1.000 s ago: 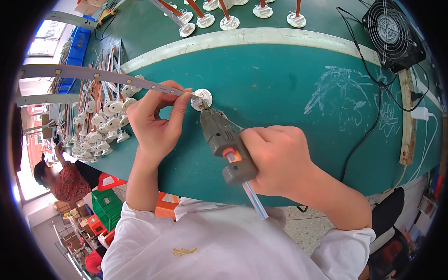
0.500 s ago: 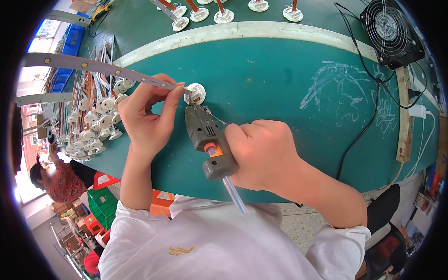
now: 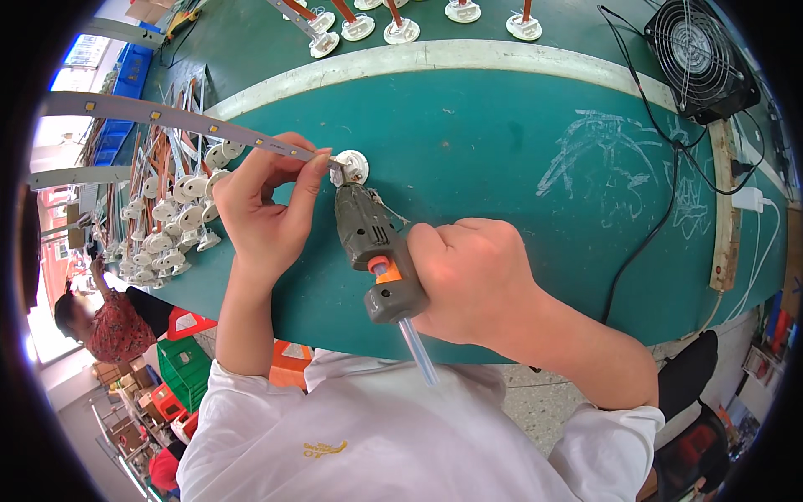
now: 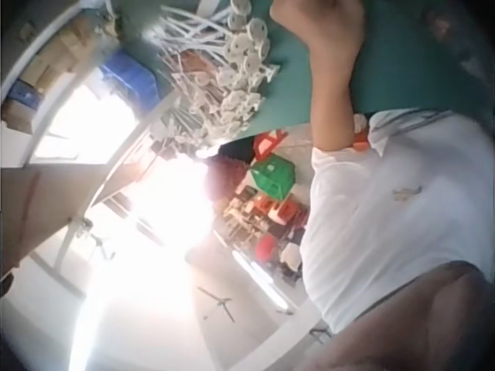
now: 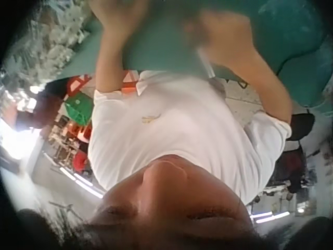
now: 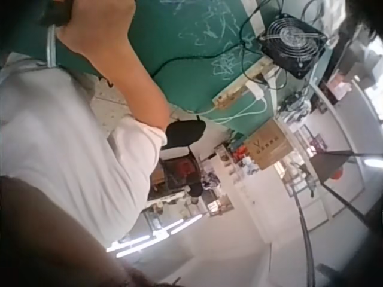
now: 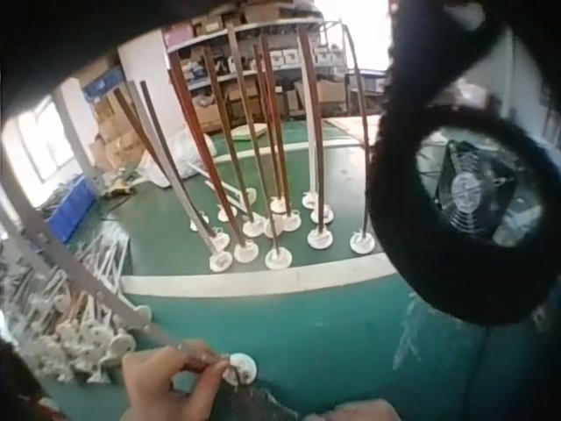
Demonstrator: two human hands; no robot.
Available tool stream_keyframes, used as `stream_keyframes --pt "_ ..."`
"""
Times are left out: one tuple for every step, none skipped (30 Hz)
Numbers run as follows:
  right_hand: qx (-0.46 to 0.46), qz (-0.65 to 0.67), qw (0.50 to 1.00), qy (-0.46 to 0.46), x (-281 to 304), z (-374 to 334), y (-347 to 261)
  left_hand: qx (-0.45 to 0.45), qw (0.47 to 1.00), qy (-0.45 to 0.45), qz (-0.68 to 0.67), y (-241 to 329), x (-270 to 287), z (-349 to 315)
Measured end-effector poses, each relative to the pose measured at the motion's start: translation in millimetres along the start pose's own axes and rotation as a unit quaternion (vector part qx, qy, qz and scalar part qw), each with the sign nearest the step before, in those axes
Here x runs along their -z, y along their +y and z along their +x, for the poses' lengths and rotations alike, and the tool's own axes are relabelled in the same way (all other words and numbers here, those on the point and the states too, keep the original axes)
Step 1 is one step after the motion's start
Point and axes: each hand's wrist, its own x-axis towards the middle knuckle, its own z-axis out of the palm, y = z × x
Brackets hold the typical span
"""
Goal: Assembling electronic or decorative components using a hot glue gun.
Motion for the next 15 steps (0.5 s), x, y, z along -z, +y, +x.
stream_keyframes --pt "0.000 0.000 1.000 0.000 0.2 0.0 0.3 0.000 1.000 0.000 0.000 -0.4 -0.2 0.2" --pt "0.002 -0.001 1.000 0.002 0.5 0.1 0.4 -0.002 1.000 0.002 0.001 -0.7 -0.2 0.1" --pt "0.003 -0.002 1.000 0.005 0.8 0.1 0.6 -0.004 1.000 0.004 0.001 -0.8 -0.2 0.0" --pt "0.003 -0.002 1.000 0.005 1.2 0.0 0.9 -0.004 1.000 0.004 0.002 -0.8 -0.3 -0.3" --pt "0.004 -0.002 1.000 0.003 1.4 0.1 1.5 -0.006 1.000 0.006 0.001 -1.2 -0.4 -0.3" --pt "0.004 -0.003 1.000 0.002 1.5 0.1 1.9 -0.009 1.000 0.007 0.001 -1.5 -0.5 -0.4" --pt "0.004 -0.003 1.000 0.003 1.7 -0.2 1.8 -0.009 1.000 0.007 0.001 -1.5 -0.7 -0.4" --pt "0.000 0.000 1.000 -0.001 2.2 -0.7 1.2 -0.008 1.000 0.007 -0.001 -1.0 -1.0 -0.3" --pt "-0.004 0.003 1.000 -0.005 2.7 -1.0 0.9 -0.007 1.000 0.008 -0.002 -0.7 -1.3 -0.1" --pt "-0.004 0.002 1.000 -0.004 2.7 -1.0 0.9 -0.008 1.000 0.008 -0.003 -1.3 -1.4 -0.1" --pt "-0.003 0.004 1.000 -0.004 2.5 -1.1 0.7 -0.013 1.000 0.008 0.003 -1.7 -1.0 -0.6" --pt "-0.003 0.006 1.000 -0.004 2.6 -1.2 0.5 -0.019 1.000 0.008 0.008 -1.5 -0.6 -0.8" --pt "-0.002 0.006 1.000 -0.003 3.1 -1.6 0.1 -0.019 1.000 0.008 0.009 0.0 -0.3 -0.7" --pt "-0.003 0.006 1.000 -0.003 3.3 -2.0 0.7 -0.017 1.000 0.009 0.012 1.1 -1.0 -0.4" --pt "-0.004 0.007 1.000 -0.002 3.5 -2.4 1.2 -0.014 1.000 0.009 0.016 1.7 -1.5 -0.1"
